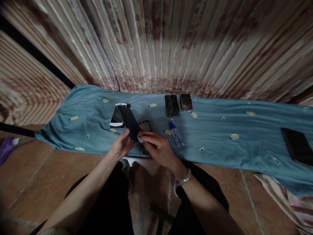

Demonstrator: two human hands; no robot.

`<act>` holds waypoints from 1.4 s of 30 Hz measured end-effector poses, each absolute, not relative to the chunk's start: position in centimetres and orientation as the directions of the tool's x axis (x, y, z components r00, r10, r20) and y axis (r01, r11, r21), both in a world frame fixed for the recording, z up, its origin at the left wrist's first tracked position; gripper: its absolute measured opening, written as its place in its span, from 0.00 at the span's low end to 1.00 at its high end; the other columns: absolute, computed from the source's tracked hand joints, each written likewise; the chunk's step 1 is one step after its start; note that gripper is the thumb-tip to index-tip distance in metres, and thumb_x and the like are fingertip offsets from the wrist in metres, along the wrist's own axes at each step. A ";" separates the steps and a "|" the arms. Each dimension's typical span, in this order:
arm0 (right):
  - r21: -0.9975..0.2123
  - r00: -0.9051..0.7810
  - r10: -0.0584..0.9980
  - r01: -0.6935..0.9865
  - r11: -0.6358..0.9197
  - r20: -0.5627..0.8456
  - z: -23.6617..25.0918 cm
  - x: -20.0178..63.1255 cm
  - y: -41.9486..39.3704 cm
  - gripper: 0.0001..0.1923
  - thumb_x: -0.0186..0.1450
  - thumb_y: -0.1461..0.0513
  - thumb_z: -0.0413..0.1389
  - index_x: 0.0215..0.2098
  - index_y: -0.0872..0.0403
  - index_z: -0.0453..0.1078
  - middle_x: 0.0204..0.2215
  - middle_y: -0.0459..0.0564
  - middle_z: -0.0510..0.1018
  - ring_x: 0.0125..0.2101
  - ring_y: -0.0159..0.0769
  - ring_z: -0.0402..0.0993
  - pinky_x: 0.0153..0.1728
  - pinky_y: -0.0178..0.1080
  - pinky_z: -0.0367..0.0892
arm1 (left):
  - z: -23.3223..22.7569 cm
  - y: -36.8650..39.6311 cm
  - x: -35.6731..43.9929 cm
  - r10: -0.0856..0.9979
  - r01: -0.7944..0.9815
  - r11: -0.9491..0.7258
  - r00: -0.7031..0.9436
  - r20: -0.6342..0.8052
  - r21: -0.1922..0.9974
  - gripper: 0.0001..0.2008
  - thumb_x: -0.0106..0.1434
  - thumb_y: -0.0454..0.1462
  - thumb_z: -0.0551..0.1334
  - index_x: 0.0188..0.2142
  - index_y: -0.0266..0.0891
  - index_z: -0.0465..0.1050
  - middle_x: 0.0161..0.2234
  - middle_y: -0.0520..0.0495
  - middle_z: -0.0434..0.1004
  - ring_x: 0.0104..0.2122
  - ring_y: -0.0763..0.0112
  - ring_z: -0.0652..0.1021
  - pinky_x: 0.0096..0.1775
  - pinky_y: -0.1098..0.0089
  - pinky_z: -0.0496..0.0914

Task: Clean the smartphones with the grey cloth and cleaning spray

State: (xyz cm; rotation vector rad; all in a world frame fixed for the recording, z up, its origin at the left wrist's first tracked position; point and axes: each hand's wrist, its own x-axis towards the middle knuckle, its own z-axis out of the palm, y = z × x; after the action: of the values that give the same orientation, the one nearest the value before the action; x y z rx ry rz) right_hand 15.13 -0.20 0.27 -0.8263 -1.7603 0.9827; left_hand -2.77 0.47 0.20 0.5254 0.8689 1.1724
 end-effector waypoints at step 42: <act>-1.000 -0.241 0.971 -0.010 0.003 0.006 -1.5 16.3 2.9 0.12 0.58 0.57 0.59 0.36 0.51 0.81 0.33 0.45 0.84 0.35 0.36 0.77 0.40 0.39 0.70 | -0.6 -1.2 -1.3 0.885 -0.447 0.454 0.325 -0.333 0.770 0.29 0.44 0.39 0.75 0.47 0.38 0.75 0.45 0.42 0.80 0.47 0.54 0.79 0.48 0.58 0.73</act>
State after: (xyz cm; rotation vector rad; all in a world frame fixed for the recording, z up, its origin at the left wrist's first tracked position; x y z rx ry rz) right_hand 16.34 2.91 -1.47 -1.0736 -1.3805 1.3873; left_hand -1.31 -1.21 -0.56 0.6218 0.8326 0.9509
